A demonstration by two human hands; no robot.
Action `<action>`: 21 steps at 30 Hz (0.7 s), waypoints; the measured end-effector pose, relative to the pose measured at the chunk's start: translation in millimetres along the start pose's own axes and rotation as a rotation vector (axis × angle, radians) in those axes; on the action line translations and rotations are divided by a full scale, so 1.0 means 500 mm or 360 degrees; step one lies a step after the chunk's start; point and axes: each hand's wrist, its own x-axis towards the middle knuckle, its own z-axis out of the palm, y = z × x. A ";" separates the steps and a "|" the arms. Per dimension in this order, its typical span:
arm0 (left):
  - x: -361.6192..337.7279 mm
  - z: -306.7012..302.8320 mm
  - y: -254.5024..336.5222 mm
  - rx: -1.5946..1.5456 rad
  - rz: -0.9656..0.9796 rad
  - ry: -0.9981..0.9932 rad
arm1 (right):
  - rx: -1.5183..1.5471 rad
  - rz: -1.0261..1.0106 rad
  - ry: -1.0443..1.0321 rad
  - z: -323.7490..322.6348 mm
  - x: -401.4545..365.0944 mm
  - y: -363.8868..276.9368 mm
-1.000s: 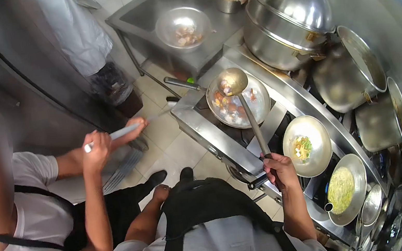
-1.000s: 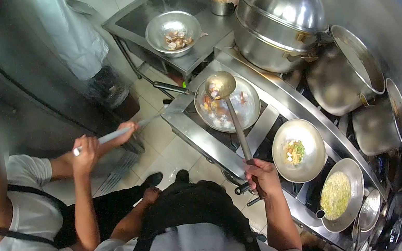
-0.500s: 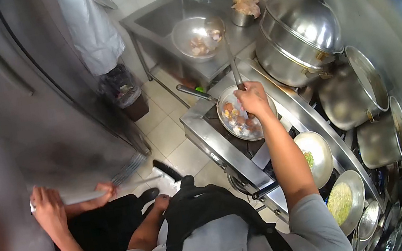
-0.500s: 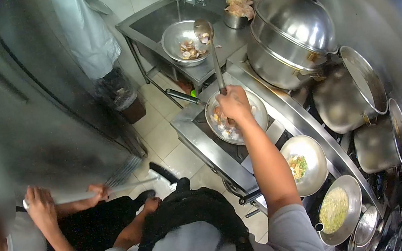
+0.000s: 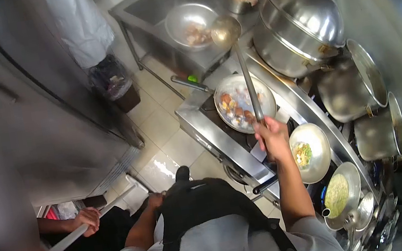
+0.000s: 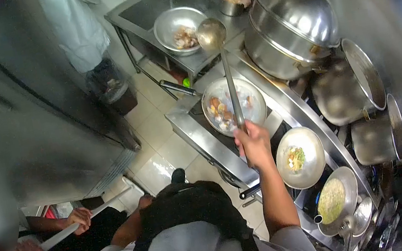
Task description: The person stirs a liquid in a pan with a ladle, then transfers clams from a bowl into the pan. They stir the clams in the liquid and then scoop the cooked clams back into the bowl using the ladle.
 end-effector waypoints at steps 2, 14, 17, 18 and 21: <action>0.024 -0.029 0.025 -0.0353 -0.0338 0.0004 | -0.0115 0.0087 0.0019 -0.031 -0.069 0.053; 0.159 -0.135 0.173 -0.0819 -0.0501 -0.0116 | -0.1060 -0.0026 0.0026 -0.044 -0.188 0.199; 0.170 -0.124 0.168 -0.0861 -0.0516 -0.0103 | -0.0236 0.0437 -0.0092 -0.066 -0.189 0.205; 0.164 -0.129 0.172 -0.0856 -0.0515 -0.0105 | -0.0034 0.0510 -0.0066 -0.071 -0.187 0.205; 0.150 -0.126 0.161 -0.0666 -0.0492 -0.0185 | 0.0232 0.0548 -0.0063 -0.085 -0.173 0.195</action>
